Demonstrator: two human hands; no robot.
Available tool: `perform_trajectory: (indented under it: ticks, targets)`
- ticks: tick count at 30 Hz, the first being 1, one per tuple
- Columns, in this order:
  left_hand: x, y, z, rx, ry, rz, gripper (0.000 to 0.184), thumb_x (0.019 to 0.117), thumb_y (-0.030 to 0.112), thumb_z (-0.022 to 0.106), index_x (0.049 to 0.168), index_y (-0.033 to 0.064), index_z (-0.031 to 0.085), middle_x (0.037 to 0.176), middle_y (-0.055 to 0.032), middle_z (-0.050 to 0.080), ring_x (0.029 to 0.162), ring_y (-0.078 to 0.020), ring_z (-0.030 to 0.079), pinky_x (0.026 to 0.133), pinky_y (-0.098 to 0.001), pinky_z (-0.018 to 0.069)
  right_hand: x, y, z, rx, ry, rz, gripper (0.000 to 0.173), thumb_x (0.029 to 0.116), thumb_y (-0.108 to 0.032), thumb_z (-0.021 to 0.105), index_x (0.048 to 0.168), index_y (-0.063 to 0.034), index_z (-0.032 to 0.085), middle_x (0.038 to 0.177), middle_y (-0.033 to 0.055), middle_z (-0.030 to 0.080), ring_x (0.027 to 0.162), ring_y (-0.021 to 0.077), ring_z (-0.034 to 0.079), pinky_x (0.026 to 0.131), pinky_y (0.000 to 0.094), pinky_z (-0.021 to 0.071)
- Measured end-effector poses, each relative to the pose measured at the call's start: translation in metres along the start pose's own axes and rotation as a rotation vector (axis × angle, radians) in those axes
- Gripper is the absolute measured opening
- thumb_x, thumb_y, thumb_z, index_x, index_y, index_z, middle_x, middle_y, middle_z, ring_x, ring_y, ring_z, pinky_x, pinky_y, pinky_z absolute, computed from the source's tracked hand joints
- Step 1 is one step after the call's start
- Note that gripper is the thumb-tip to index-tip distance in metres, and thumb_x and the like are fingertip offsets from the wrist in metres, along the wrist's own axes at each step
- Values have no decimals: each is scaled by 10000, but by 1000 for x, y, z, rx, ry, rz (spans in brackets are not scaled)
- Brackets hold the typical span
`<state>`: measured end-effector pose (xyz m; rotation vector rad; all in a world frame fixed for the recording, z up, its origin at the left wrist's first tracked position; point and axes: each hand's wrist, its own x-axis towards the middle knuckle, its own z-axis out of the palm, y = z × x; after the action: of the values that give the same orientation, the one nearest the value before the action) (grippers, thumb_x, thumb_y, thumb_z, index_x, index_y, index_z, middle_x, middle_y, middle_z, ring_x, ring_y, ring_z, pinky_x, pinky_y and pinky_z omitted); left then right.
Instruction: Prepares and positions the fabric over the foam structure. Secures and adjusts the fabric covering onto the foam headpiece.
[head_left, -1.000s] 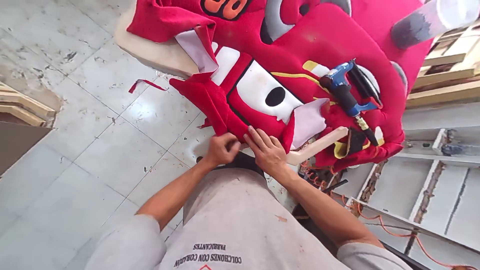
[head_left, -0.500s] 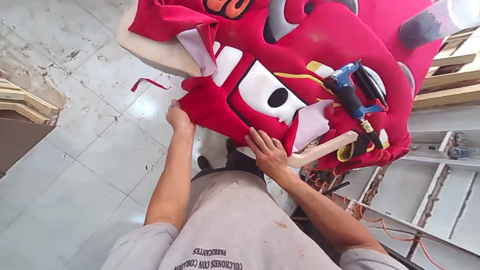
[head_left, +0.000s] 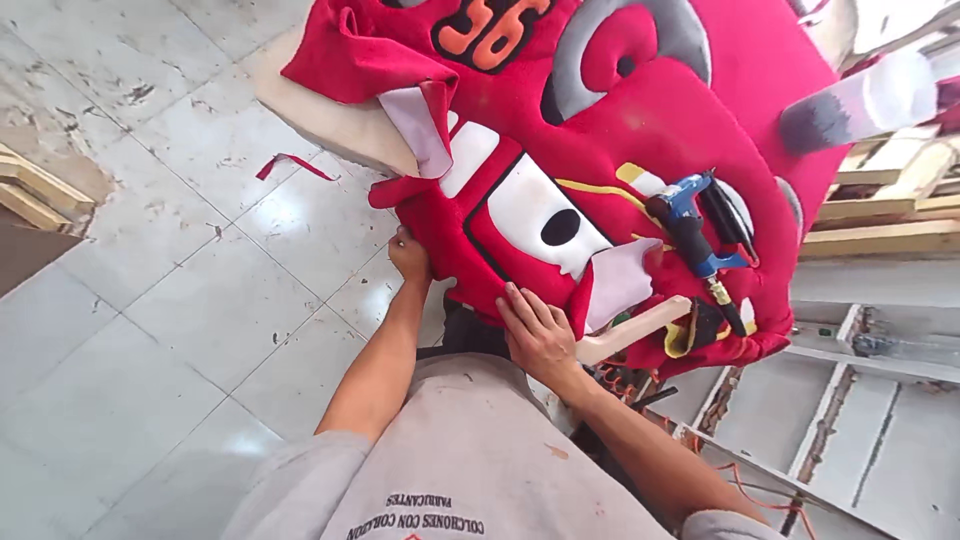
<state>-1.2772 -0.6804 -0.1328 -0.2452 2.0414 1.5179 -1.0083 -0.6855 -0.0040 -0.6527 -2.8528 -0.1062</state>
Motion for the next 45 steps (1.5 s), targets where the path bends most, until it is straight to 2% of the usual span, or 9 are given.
perform_trajectory:
  ticks: [4, 6, 10, 14, 17, 20, 29, 38, 45]
  targets:
    - [-8, 12, -35, -572, -533, -207, 941, 1018, 694, 20, 1256, 22, 634, 1047, -170, 746, 992, -279, 724, 868, -524, 596, 10, 3, -24, 195, -160, 27, 496, 1006, -481, 522, 1391, -196, 652, 1540, 53, 537, 1359, 251, 556, 1009, 462, 500]
    - [-12, 20, -55, -640, -681, -117, 734, 1073, 556, 84, 1273, 77, 603, 1057, -108, 748, 1007, -220, 720, 890, -460, 601, 33, 11, -38, 306, -221, 55, 451, 1022, -491, 500, 1237, -176, 741, 1408, 49, 653, 1233, 237, 649, 965, 448, 541]
    - [-16, 38, -76, -308, -466, -74, 304, 1086, 221, 485, 1142, -33, 642, 926, -114, 744, 851, -196, 737, 808, -404, 629, 125, 35, -28, 375, -166, 71, 513, 987, -509, 576, 1320, -134, 682, 1404, 79, 638, 1274, 261, 604, 1022, 496, 497]
    - [-36, 78, -87, -450, -238, -212, 392, 1129, 278, 342, 1328, -9, 521, 1107, -159, 710, 1017, -254, 717, 896, -476, 606, 170, 30, 17, 346, -199, -53, 800, 966, -662, 462, 1505, -73, 517, 1640, 83, 393, 1551, 283, 287, 1249, 607, 194]
    - [-61, 115, -90, -639, -410, -229, 532, 1105, 390, 226, 1259, 30, 586, 1125, -156, 715, 1072, -259, 693, 957, -499, 566, 171, 27, 25, 392, -174, -96, 709, 985, -600, 478, 1485, -103, 554, 1592, 43, 473, 1519, 256, 360, 1244, 591, 217]
    - [-82, 139, -73, -478, -464, -313, 282, 1071, 180, 494, 1238, -22, 597, 1063, -167, 728, 987, -244, 723, 908, -446, 602, 170, 22, 25, 438, -157, -99, 601, 996, -503, 510, 1456, -126, 595, 1552, 21, 525, 1494, 242, 407, 1235, 576, 247]
    - [-64, 118, -51, -596, -7, -244, 300, 1104, 207, 442, 1268, -19, 554, 1076, -188, 715, 988, -274, 728, 880, -489, 614, 165, 3, 23, 526, -148, -249, 438, 997, -86, 456, 1399, -49, 624, 1471, 121, 595, 1410, 276, 524, 1180, 437, 419]
    - [-31, 68, -17, -325, 95, -147, 293, 1083, 232, 520, 1189, -30, 596, 914, -101, 713, 832, -154, 727, 784, -349, 626, 161, 5, 20, 663, -206, -306, 381, 976, -63, 503, 1299, -80, 703, 1409, 70, 653, 1375, 247, 561, 1177, 448, 425]
    - [-63, 114, -75, -446, -499, -159, 375, 1045, 298, 558, 1327, 52, 543, 1113, -114, 720, 1026, -214, 718, 925, -433, 609, 171, 29, 33, 403, -65, -32, 557, 983, -396, 516, 1402, -46, 627, 1512, 119, 555, 1454, 290, 465, 1213, 505, 352]
